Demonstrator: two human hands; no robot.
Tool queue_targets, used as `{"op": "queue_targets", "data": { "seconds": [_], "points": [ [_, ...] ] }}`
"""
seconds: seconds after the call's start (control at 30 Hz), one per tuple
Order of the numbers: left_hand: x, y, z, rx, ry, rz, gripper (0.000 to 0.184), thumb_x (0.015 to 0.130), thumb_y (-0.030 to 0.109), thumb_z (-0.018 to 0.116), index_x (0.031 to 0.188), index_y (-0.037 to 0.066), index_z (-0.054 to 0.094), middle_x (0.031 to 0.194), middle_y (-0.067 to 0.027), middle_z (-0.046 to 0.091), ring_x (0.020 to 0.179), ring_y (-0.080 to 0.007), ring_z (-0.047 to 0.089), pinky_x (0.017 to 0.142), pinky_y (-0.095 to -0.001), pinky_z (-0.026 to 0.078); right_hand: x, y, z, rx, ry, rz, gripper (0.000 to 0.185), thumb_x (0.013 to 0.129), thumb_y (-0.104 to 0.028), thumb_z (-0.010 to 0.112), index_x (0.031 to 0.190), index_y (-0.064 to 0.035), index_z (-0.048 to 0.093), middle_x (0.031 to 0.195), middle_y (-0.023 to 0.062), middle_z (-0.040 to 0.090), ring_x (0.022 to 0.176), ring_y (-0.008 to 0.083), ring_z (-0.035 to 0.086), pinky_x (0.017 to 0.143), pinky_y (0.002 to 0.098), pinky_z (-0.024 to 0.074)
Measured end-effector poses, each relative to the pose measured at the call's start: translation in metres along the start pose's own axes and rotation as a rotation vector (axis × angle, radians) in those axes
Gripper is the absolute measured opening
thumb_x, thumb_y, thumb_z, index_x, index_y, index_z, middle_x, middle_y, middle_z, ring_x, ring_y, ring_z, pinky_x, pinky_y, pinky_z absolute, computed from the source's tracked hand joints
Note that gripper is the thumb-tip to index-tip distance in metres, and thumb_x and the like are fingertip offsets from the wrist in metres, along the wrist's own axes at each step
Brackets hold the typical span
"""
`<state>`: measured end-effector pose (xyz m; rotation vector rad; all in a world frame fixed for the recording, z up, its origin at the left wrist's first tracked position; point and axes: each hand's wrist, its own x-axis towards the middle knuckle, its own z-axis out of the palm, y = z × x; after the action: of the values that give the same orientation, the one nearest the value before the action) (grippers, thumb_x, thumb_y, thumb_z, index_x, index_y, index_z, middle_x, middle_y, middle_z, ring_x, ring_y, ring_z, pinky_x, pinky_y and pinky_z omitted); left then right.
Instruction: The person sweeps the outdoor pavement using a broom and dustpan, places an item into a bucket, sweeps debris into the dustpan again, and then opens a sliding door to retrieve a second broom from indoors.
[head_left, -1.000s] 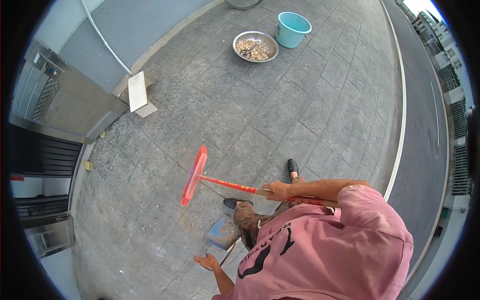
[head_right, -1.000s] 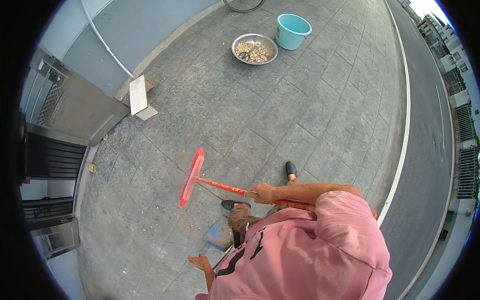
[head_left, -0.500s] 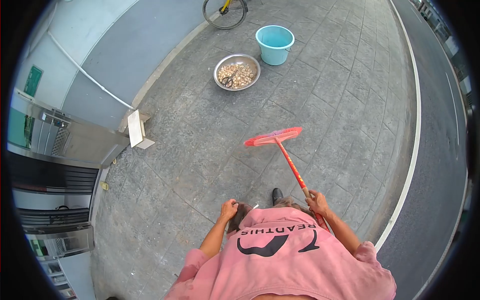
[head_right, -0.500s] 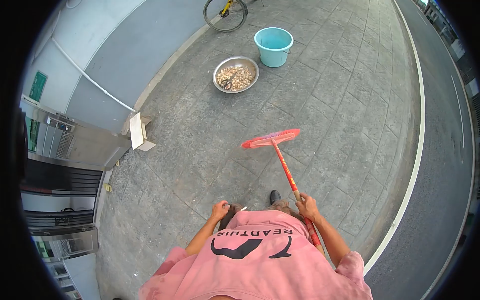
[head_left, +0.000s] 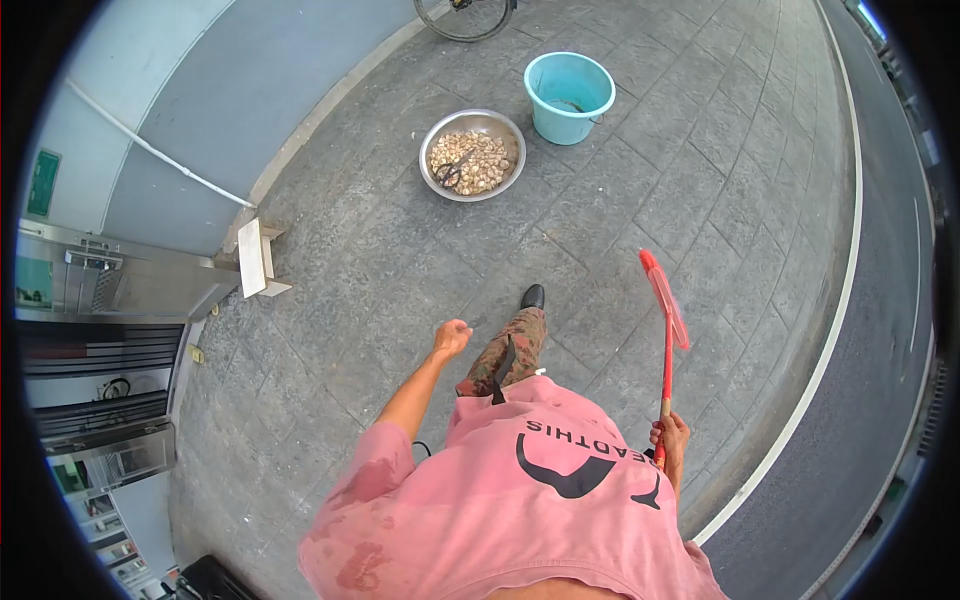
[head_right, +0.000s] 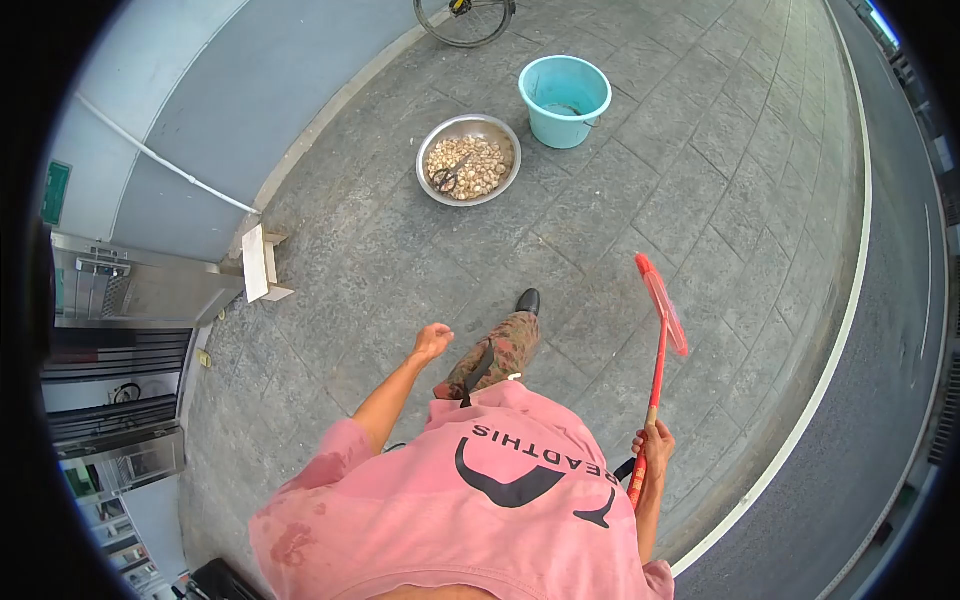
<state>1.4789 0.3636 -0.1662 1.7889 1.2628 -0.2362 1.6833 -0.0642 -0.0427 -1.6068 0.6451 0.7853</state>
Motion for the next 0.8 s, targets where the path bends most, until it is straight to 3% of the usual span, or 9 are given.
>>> {"op": "queue_targets", "data": {
  "seconds": [0.07,0.2,0.27,0.33,0.43,0.53,0.63,0.73,0.8],
  "points": [
    [0.024,0.082,-0.008,-0.099,0.003,0.060,0.032,0.071,0.024,0.061,0.095,0.004,0.058,0.087,-0.0127,0.062,0.083,-0.0233,0.059,0.074,-0.0315,0.045,0.017,-0.032,0.007,0.043,0.022,-0.017,0.026,0.078,-0.007,0.047,0.102,0.0030,0.048,0.061,0.0091,0.048,0.043,0.0124,0.045,0.035,0.0221,0.0373],
    [0.061,0.210,-0.009,-0.148,-0.197,0.373,0.033,0.072,0.023,0.060,0.097,0.003,0.056,0.082,-0.0136,0.061,0.078,-0.0243,0.059,0.071,-0.0324,0.046,0.038,-0.125,0.034,0.014,0.063,-0.114,0.025,0.079,-0.007,0.047,0.101,0.0032,0.048,0.061,0.0085,0.048,0.042,0.0113,0.045,0.033,0.0209,0.0367],
    [0.074,0.273,0.001,-0.092,-0.404,0.537,0.035,0.073,0.021,0.059,0.102,0.002,0.053,0.091,-0.0153,0.059,0.085,-0.0250,0.057,0.075,-0.0335,0.045,0.055,-0.169,0.050,-0.011,0.059,-0.175,0.029,0.080,-0.008,0.047,0.106,0.0025,0.046,0.062,0.0078,0.049,0.042,0.0107,0.045,0.033,0.0203,0.0361],
    [0.087,0.334,0.027,-0.022,-0.447,0.844,0.040,0.071,0.017,0.060,0.107,0.002,0.050,0.100,-0.0179,0.055,0.094,-0.0286,0.053,0.081,-0.0353,0.042,0.067,-0.223,0.079,-0.035,0.039,-0.246,0.033,0.080,-0.008,0.047,0.111,0.0017,0.044,0.062,0.0072,0.049,0.042,0.0100,0.045,0.033,0.0201,0.0358],
    [0.103,0.427,0.057,-0.040,-0.327,1.148,0.054,0.067,0.009,0.061,0.117,0.002,0.041,0.118,-0.0187,0.042,0.111,-0.0294,0.040,0.092,-0.0381,0.034,0.091,-0.312,0.135,-0.130,-0.034,-0.343,0.041,0.080,-0.009,0.047,0.120,-0.0006,0.039,0.063,0.0057,0.048,0.042,0.0082,0.044,0.033,0.0193,0.0351],
    [0.126,0.520,0.045,0.010,-0.156,1.372,0.066,0.064,0.003,0.062,0.123,0.006,0.033,0.129,-0.0170,0.030,0.120,-0.0280,0.030,0.098,-0.0417,0.027,0.122,-0.391,0.199,-0.278,-0.159,-0.436,0.044,0.080,-0.009,0.046,0.123,-0.0023,0.037,0.064,0.0045,0.048,0.043,0.0068,0.043,0.033,0.0187,0.0345],
    [0.171,0.583,0.036,0.088,0.241,1.544,0.055,0.065,0.005,0.061,0.116,0.007,0.042,0.110,-0.0141,0.049,0.107,-0.0245,0.045,0.094,-0.0440,0.029,0.131,-0.461,0.263,-0.407,-0.333,-0.474,0.046,0.080,-0.007,0.046,0.124,-0.0023,0.035,0.064,0.0038,0.048,0.045,0.0062,0.043,0.036,0.0190,0.0355],
    [0.209,0.624,0.008,0.470,0.133,1.342,0.026,0.067,0.008,0.059,0.093,0.008,0.055,0.075,-0.0052,0.057,0.082,-0.0193,0.054,0.089,-0.0448,0.032,0.144,-0.502,0.299,-0.619,-0.636,-0.513,0.051,0.079,-0.003,0.045,0.127,-0.0028,0.029,0.072,0.0057,0.050,0.048,0.0063,0.044,0.039,0.0200,0.0377],
    [0.241,0.623,-0.015,0.518,0.408,1.274,0.004,0.069,0.011,0.057,0.070,0.010,0.054,0.052,0.0012,0.048,0.063,-0.0165,0.052,0.086,-0.0449,0.031,0.139,-0.532,0.310,-0.723,-0.788,-0.481,0.055,0.078,-0.001,0.044,0.129,-0.0034,0.024,0.080,0.0071,0.050,0.050,0.0067,0.044,0.041,0.0206,0.0390]
  ]
}}
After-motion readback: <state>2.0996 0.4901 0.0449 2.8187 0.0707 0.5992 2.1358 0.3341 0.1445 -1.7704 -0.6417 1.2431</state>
